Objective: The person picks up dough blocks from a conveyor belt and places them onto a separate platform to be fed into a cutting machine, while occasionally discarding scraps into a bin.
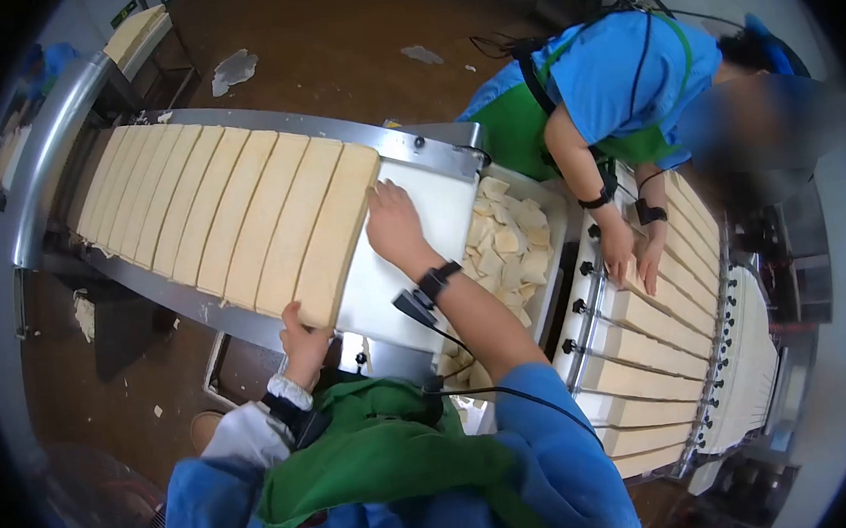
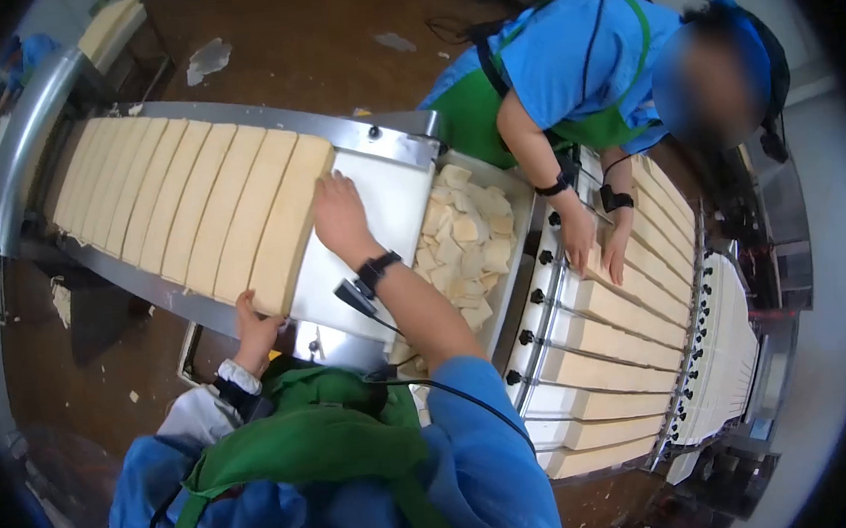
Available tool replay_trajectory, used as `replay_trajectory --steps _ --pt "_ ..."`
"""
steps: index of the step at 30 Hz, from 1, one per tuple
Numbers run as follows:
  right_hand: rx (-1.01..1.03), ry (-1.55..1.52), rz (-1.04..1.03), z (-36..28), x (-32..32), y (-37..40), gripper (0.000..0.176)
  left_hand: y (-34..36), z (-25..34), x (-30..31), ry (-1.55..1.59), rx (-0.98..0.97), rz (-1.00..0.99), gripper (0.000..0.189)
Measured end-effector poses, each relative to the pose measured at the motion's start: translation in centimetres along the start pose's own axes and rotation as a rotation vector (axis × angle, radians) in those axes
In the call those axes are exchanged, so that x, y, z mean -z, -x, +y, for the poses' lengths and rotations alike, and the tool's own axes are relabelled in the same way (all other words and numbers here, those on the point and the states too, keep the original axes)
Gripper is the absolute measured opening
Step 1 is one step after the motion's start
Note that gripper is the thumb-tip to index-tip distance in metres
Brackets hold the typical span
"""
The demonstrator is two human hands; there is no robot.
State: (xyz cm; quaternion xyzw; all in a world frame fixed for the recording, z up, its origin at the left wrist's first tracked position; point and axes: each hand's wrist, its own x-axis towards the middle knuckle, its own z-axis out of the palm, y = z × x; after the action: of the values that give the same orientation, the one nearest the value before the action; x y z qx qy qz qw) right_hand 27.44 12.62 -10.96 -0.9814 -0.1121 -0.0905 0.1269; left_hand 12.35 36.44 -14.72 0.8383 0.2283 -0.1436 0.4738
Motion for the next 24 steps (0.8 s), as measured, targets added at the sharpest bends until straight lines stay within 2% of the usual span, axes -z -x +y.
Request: replay_trajectory --steps 3,4,6,7,10,13,15,16,18,19,20,22,24 --pt "-0.042 -0.067 0.031 -1.3 -3.0 -5.1 0.058 -1.2 0.2 2.1 0.117 -0.013 -0.221 0.099" --pt "-0.039 -0.065 0.027 -1.3 -3.8 -6.2 0.058 -1.6 0.4 2.5 0.121 -0.009 -0.221 0.099" --pt "-0.152 -0.087 0.002 -1.3 -5.3 -7.7 0.062 -1.3 1.5 3.5 0.404 0.033 -0.429 0.099" --pt "-0.153 -0.085 -0.003 -1.3 -6.0 -7.9 0.062 -1.3 2.3 4.0 0.417 0.029 -0.47 0.099" --pt "-0.193 -0.029 -0.052 -1.2 -6.8 -7.9 0.063 -2.7 1.1 3.5 0.396 -0.053 -0.468 0.1" --pt "-0.172 0.013 0.074 -1.8 -5.1 -9.3 0.055 -2.8 2.4 4.4 0.268 0.037 -0.52 0.101" --pt "-0.36 -0.014 -0.18 -2.2 -2.2 -11.7 0.049 -3.0 1.1 3.7 0.333 -0.021 -0.508 0.099" --pt "-0.38 0.025 -0.088 -2.1 -2.5 -11.9 0.049 -3.1 0.9 2.7 0.387 -0.063 -0.501 0.097" --pt "-0.484 0.084 -0.197 -1.7 -2.3 -12.5 0.061 -2.0 3.7 3.3 0.533 0.041 -0.596 0.1" --pt "-0.529 0.069 -0.22 -1.5 -2.5 -12.5 0.064 -1.9 3.6 2.5 0.531 0.016 -0.635 0.1" --pt "-0.58 -0.015 -0.217 -1.4 -2.2 -12.2 0.066 -1.9 3.2 2.1 0.526 -0.054 -0.593 0.101" --pt "-0.59 0.091 -0.215 0.0 -1.5 -11.7 0.074 -1.9 3.5 1.8 0.521 -0.13 -0.554 0.103" --pt "-0.634 0.064 -0.276 2.2 0.7 -8.8 0.077 -1.8 3.8 1.8 0.304 -0.158 -0.551 0.107"
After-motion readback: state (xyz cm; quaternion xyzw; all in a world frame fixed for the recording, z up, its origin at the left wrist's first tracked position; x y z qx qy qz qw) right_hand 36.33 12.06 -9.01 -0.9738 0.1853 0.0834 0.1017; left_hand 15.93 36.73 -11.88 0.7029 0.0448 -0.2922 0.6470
